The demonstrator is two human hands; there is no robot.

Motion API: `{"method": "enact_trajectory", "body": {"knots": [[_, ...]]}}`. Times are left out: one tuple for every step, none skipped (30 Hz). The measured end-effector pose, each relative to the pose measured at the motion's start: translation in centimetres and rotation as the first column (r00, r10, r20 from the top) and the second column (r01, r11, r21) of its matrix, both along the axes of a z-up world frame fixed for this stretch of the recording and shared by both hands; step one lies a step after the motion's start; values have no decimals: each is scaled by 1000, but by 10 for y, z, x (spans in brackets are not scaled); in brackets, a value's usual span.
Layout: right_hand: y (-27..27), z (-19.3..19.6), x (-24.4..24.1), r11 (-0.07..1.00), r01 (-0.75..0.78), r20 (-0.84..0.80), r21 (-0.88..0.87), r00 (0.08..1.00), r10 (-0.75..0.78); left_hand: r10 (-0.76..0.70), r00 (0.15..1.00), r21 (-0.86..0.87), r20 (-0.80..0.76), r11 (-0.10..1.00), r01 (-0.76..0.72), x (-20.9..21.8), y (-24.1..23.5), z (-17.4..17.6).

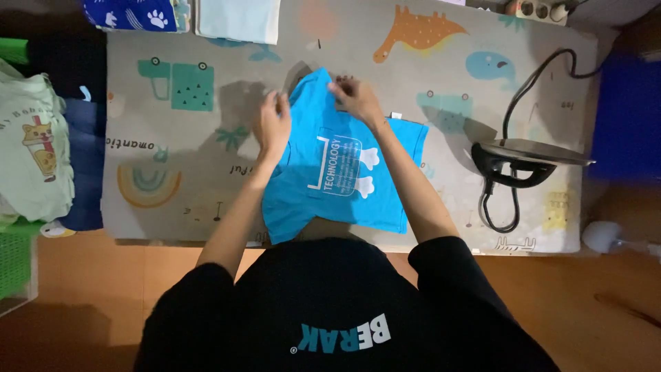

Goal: The person irons two small t-shirts on a patterned ironing board. First, a light blue t-shirt is smoothed, ironed on both sides, and folded. Then a bright blue t-shirt is ironed on both sides and folded. The person uses a handheld iron and places each finished shirt aside.

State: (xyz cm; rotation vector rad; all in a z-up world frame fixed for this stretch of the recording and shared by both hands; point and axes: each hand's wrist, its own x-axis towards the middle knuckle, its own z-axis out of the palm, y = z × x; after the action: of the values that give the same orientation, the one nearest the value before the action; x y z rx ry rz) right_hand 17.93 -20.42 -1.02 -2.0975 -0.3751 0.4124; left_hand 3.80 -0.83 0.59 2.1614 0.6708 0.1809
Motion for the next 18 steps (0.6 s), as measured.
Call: {"method": "enact_trajectory", "body": {"knots": [[2, 14, -6, 992, -123, 6, -7, 992, 123, -15, 998, 33, -59, 999, 17, 18, -2, -15], [9, 8, -3, 993, -121, 4, -7, 993, 121, -17, 998, 33, -61, 999, 20, 35, -1, -29], [15, 3, 1, 987, -149, 66, 52, 987, 145, -64, 990, 110, -122, 991, 77, 52, 0, -44], [24, -3, 5, 977, -183, 131, 110, 977, 168, -101, 977, 183, -186, 974, 135, 70, 2, -58], [27, -3, 3, 977, -183, 129, 112, 977, 169, -100, 977, 184, -188, 974, 135, 75, 1, -66], [30, -2, 2, 959, -176, 96, 222, 983, 158, -108, 989, 140, -100, 983, 122, 80, -1, -74], [32, -2, 1, 930, -164, 62, 328, 986, 152, -111, 994, 94, -12, 989, 112, 86, -3, -81], [32, 7, -1, 931, -162, 62, 329, 987, 149, -114, 993, 94, -12, 989, 115, 78, -5, -67], [32, 15, -3, 912, -222, 44, 345, 974, 221, -119, 990, 109, 80, 988, 110, 70, -7, -52], [31, 23, -6, 889, -282, 27, 361, 956, 292, -123, 978, 122, 171, 987, 102, 61, -10, -39], [26, 37, -4, 890, -280, 28, 361, 957, 290, -124, 977, 121, 172, 987, 104, 56, -11, -39], [21, 52, -2, 925, -368, 127, 99, 926, 355, -138, 971, 251, 197, 964, 86, 51, -10, -39], [16, 67, 0, 897, -407, 203, -175, 876, 437, -154, 963, 376, 219, 924, 62, 46, -9, -39], [12, 59, 2, 898, -405, 202, -174, 877, 435, -156, 963, 376, 218, 924, 65, 47, -6, -48], [7, 52, 5, 874, -379, 228, -305, 862, 453, -200, 947, 405, 251, 910, 85, 48, -3, -57], [1, 45, 6, 836, -342, 248, -430, 845, 473, -245, 928, 433, 281, 895, 105, 48, -1, -66], [-2, 38, 9, 836, -340, 246, -430, 847, 471, -248, 928, 432, 279, 895, 109, 50, -1, -75], [-5, 31, 12, 812, -273, 293, -517, 834, 467, -235, 934, 446, 269, 890, 95, 53, -1, -84]]}}
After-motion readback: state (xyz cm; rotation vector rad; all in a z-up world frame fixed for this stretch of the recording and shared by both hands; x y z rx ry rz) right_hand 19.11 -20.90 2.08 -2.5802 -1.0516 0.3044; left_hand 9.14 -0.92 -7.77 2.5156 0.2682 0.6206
